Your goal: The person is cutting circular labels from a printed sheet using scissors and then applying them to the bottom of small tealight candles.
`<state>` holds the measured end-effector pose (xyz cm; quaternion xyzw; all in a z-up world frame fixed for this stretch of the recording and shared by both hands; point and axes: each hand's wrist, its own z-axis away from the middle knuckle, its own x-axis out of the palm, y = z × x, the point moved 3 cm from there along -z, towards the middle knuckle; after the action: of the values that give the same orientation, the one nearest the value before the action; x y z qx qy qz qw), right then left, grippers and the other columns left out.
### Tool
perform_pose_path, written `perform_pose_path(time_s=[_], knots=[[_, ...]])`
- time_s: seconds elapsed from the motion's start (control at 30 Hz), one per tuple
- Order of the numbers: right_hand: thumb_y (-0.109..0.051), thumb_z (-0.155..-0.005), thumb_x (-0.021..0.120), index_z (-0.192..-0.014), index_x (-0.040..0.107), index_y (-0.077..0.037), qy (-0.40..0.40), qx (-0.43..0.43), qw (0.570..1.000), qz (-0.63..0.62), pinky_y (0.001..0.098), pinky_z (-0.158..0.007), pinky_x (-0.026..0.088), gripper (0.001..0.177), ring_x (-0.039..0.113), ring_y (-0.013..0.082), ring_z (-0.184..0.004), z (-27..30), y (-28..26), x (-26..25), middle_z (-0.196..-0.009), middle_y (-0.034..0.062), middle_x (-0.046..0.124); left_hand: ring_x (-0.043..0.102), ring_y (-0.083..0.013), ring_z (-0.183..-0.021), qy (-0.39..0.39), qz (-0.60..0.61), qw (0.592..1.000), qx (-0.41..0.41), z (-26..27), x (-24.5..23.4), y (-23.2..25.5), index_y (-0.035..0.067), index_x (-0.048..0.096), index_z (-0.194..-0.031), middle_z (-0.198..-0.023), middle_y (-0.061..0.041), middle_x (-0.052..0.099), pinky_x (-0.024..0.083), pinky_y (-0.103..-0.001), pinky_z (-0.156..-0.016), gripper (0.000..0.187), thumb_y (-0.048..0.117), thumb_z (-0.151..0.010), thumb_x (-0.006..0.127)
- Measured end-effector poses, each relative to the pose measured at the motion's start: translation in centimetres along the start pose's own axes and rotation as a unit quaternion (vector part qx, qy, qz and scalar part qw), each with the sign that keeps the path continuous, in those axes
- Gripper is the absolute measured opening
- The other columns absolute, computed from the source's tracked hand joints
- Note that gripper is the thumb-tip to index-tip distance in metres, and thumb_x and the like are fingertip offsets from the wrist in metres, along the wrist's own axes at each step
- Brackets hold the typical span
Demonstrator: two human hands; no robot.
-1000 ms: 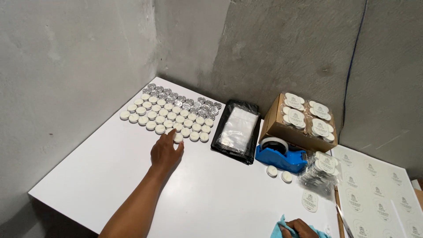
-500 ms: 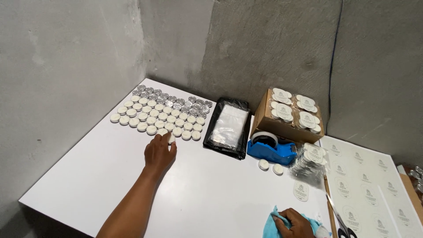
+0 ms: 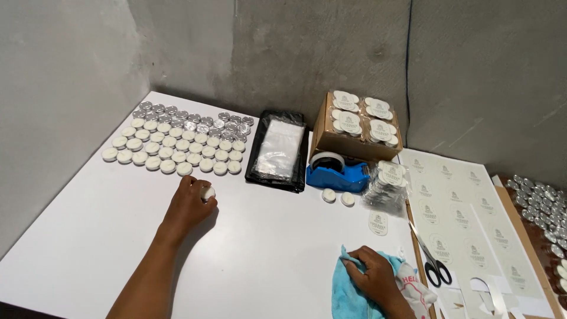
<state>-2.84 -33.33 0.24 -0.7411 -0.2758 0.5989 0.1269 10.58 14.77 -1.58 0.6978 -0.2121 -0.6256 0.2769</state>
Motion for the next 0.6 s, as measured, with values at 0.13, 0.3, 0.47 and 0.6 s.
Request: perform_pose_path(time_s=[0.13,0.3,0.47,0.6], knots=[[-0.028,-0.085,0.074,-0.096,0.077,-0.012,0.010,-0.044,0.999,0.010,0.0337,-0.065,0.055,0.020,0.071,0.0192,-0.077,-0.2,-1.6,0.4,-0.085,0.0015,0.076,0.064,-0.0250,-0.099,-0.072,-0.003,0.997,-0.001,1.4,-0.1,3.0,0.008,0.064,-0.129,-0.128,-0.006,0.051,0.054,-0.037,-0.084,0.053,0.028,-0.081,0.069],[-0.026,-0.089,0.072,-0.120,0.076,-0.011,0.022,-0.086,0.996,0.013,0.0332,-0.069,0.054,0.034,0.066,0.0205,-0.091,-0.5,-3.9,1.6,-0.100,0.0036,0.066,0.065,-0.0230,-0.099,-0.130,-0.003,0.990,0.050,3.0,1.3,5.6,0.013,0.064,-0.126,-0.124,-0.002,0.055,0.053,-0.036,-0.084,0.045,0.030,-0.085,0.070],[-0.025,-0.093,0.070,-0.125,0.072,-0.007,0.003,-0.142,0.990,0.016,0.0373,-0.074,0.055,0.037,0.064,0.0264,-0.098,-1.5,-5.4,1.9,-0.108,0.0099,0.064,0.065,-0.0196,-0.100,-0.206,0.002,0.976,0.075,4.0,2.7,9.5,0.014,0.065,-0.122,-0.123,0.000,0.058,0.052,-0.033,-0.084,0.042,0.031,-0.083,0.069],[-0.032,-0.098,0.061,-0.122,0.071,-0.014,-0.073,-0.110,0.990,0.041,0.0405,-0.079,0.058,0.031,0.067,0.0310,-0.097,-3.1,-8.0,2.0,-0.107,0.0096,0.063,0.071,-0.0401,-0.111,-0.255,-0.012,0.957,0.139,5.1,1.4,14.4,-0.003,0.065,-0.124,-0.117,-0.025,0.063,0.065,-0.042,-0.086,0.044,0.019,-0.086,0.072]])
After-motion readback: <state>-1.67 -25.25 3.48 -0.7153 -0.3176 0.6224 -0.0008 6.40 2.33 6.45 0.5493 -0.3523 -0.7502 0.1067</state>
